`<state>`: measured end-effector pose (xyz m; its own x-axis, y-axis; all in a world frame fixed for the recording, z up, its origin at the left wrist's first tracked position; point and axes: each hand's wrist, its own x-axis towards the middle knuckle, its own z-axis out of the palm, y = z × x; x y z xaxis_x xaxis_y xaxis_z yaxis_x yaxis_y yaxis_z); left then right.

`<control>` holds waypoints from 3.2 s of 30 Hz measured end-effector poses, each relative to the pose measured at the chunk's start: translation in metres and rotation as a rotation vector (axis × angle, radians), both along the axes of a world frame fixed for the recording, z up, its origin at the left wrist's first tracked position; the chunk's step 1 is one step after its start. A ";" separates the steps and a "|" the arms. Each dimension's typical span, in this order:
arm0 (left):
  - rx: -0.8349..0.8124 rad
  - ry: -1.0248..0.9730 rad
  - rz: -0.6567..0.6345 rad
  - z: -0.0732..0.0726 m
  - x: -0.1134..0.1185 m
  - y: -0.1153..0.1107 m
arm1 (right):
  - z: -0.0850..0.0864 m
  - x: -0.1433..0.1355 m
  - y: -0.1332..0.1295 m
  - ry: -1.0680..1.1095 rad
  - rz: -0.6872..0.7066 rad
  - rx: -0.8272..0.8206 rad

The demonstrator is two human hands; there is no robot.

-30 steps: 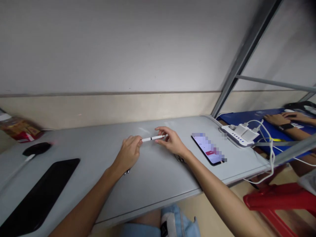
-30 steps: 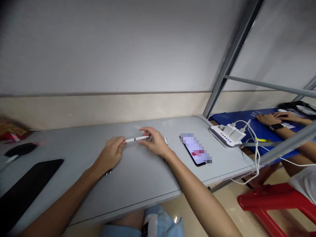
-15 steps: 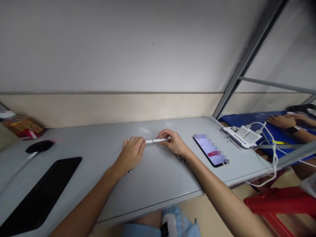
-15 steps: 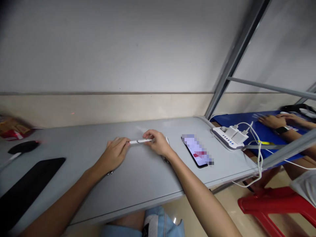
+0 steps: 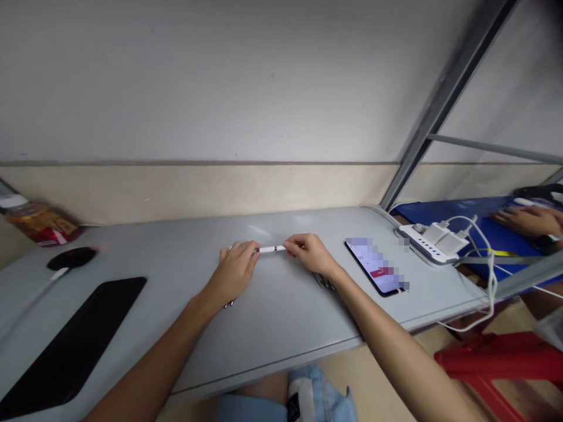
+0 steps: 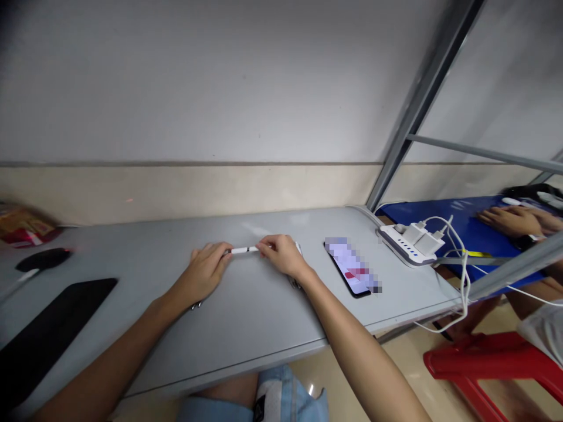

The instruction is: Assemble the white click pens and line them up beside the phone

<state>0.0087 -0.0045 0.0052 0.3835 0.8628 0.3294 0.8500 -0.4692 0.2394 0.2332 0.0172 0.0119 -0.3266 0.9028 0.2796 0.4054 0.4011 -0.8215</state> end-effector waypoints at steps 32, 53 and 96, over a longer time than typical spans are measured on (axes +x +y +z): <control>-0.076 -0.052 0.009 0.003 0.001 -0.002 | -0.005 0.013 0.006 -0.218 -0.007 0.401; -0.011 -0.038 -0.060 0.002 -0.001 0.002 | -0.001 0.012 0.004 0.131 0.210 -0.206; -0.052 -0.057 -0.080 0.001 -0.004 0.002 | 0.002 0.009 -0.002 -0.132 0.102 0.051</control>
<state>0.0044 -0.0025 0.0059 0.4339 0.8468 0.3077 0.7947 -0.5206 0.3119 0.2418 0.0151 0.0134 -0.4527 0.8487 0.2733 0.4632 0.4858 -0.7413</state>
